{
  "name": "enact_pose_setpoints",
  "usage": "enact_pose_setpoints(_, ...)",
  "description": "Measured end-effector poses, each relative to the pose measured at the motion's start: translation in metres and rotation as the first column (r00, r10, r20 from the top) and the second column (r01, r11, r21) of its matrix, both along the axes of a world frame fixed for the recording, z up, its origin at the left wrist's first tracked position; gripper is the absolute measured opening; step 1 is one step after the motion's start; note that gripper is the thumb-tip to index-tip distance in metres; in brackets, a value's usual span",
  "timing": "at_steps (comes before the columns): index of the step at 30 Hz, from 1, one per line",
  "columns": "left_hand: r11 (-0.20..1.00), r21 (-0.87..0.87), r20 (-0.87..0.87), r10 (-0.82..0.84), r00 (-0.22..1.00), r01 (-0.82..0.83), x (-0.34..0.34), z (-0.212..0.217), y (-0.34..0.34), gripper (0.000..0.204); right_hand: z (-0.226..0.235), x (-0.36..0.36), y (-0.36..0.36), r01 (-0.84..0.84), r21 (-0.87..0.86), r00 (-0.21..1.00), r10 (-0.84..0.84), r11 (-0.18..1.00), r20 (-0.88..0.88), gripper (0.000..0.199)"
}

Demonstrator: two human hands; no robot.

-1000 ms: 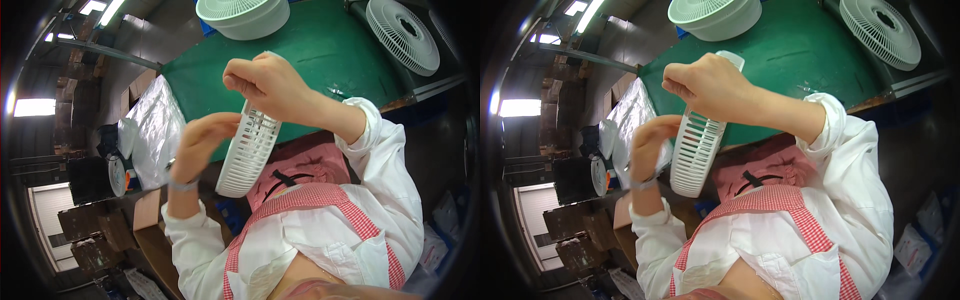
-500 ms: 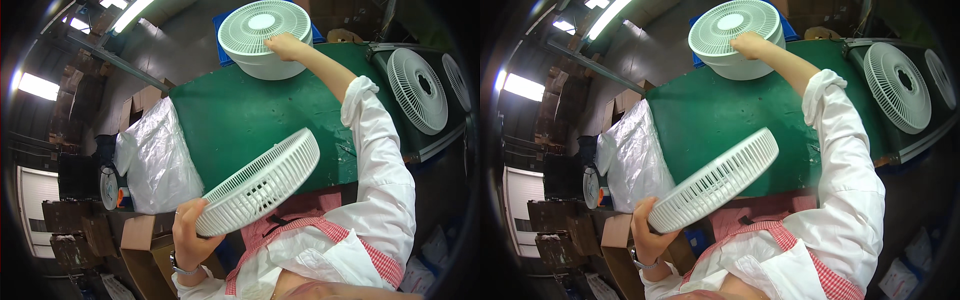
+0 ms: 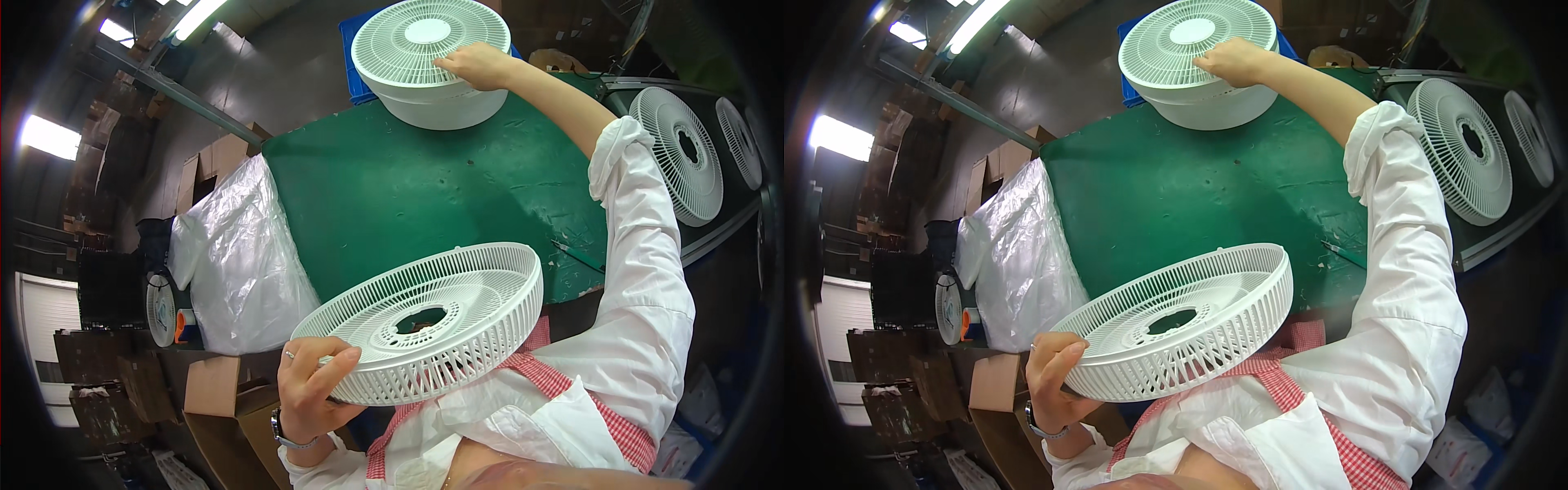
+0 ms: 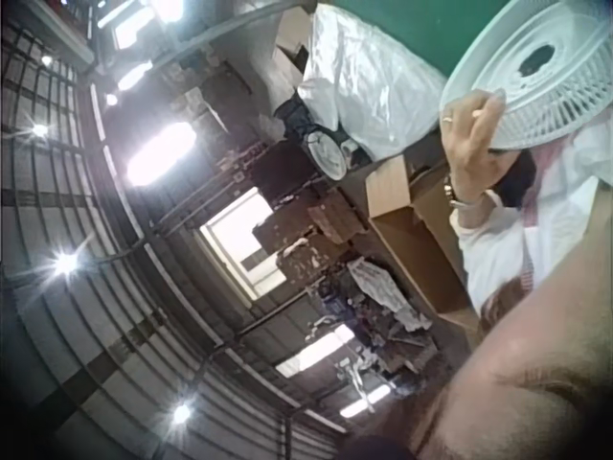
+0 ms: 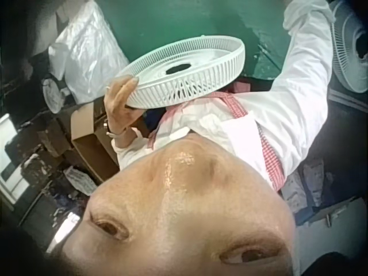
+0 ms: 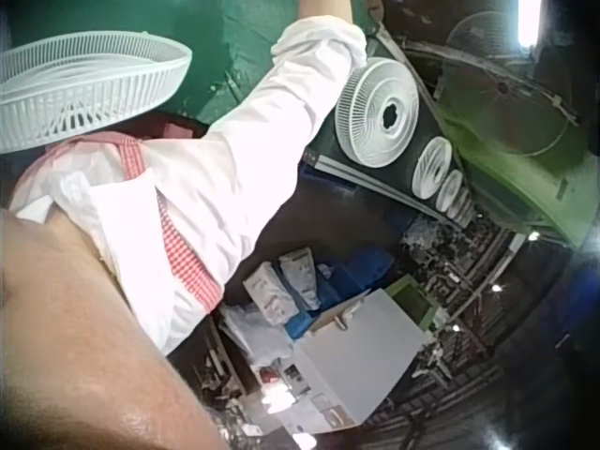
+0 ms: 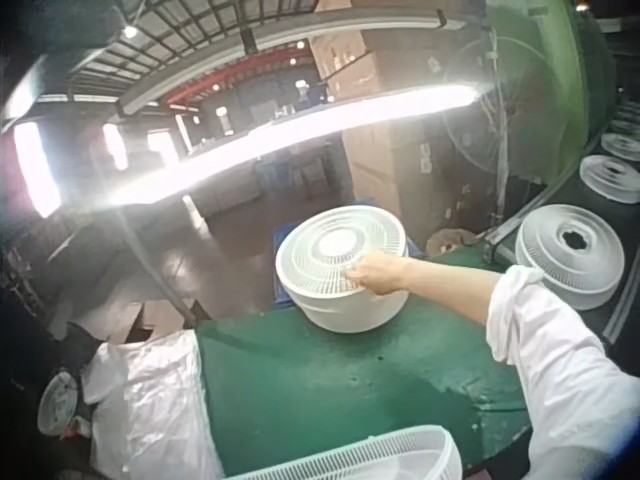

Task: The recorder is assembling components of fan grilles and placing the finished parts into plastic bags.

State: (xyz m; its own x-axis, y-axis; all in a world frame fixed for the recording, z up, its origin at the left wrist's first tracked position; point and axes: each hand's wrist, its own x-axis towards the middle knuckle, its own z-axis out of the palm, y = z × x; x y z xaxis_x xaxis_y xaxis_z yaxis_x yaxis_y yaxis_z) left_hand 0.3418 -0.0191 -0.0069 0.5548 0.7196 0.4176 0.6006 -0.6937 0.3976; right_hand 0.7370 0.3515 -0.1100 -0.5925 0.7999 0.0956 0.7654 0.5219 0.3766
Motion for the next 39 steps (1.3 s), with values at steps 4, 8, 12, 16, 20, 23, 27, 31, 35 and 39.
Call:
enact_pose_setpoints(4,1.000,0.007,0.003,0.002,1.000,-0.002,-0.001,-0.001,0.004,0.063,-0.016,0.005,-0.002,-0.131,0.166,0.978,0.155,0.977,-0.139,0.066)
enact_pose_setpoints(8,1.000,-0.004,0.012,0.012,1.000,-0.012,-0.001,-0.002,0.006,0.064,-0.017,-0.009,-0.002,0.037,0.117,0.997,-0.028,0.992,-0.078,0.056)
enact_pose_setpoints(12,1.000,0.020,0.000,0.014,1.000,-0.014,0.000,-0.001,0.003,0.065,0.000,-0.008,0.004,0.018,0.495,0.955,0.132,0.869,-0.266,0.045)
enact_pose_setpoints(16,0.998,0.058,0.009,0.016,1.000,-0.016,0.003,-0.006,0.004,0.062,0.047,0.006,0.021,0.153,0.613,0.899,0.148,0.775,-0.411,0.019)
enact_pose_setpoints(20,0.990,0.138,-0.004,-0.039,0.999,0.039,0.012,-0.007,-0.020,0.057,0.104,0.007,0.006,0.159,0.722,0.790,0.352,0.674,-0.503,0.006)
enact_pose_setpoints(23,0.992,0.096,-0.013,-0.077,0.997,0.078,0.016,0.001,-0.035,0.054,0.129,0.003,-0.045,0.118,0.845,0.739,0.523,0.521,-0.426,0.004)
enact_pose_setpoints(27,0.990,0.093,0.136,-0.114,0.984,0.102,0.021,0.001,-0.050,0.059,0.154,-0.002,-0.195,0.142,0.512,0.480,0.393,0.847,-0.784,0.013)
enact_pose_setpoints(31,0.988,0.042,0.120,-0.150,0.981,0.145,0.020,0.005,-0.060,0.055,0.116,-0.040,-0.253,-0.165,0.072,0.347,0.126,0.984,-0.929,0.015)
enact_pose_setpoints(35,0.992,0.082,0.155,-0.112,0.982,0.100,0.033,-0.006,-0.069,0.051,0.094,-0.053,-0.297,-0.229,0.086,0.633,0.216,0.970,-0.744,0.025)
enact_pose_setpoints(39,0.989,0.122,0.071,-0.098,0.993,0.089,0.050,-0.009,-0.062,0.047,0.057,-0.071,-0.267,-0.578,0.670,-0.205,0.712,0.465,-0.671,0.035)
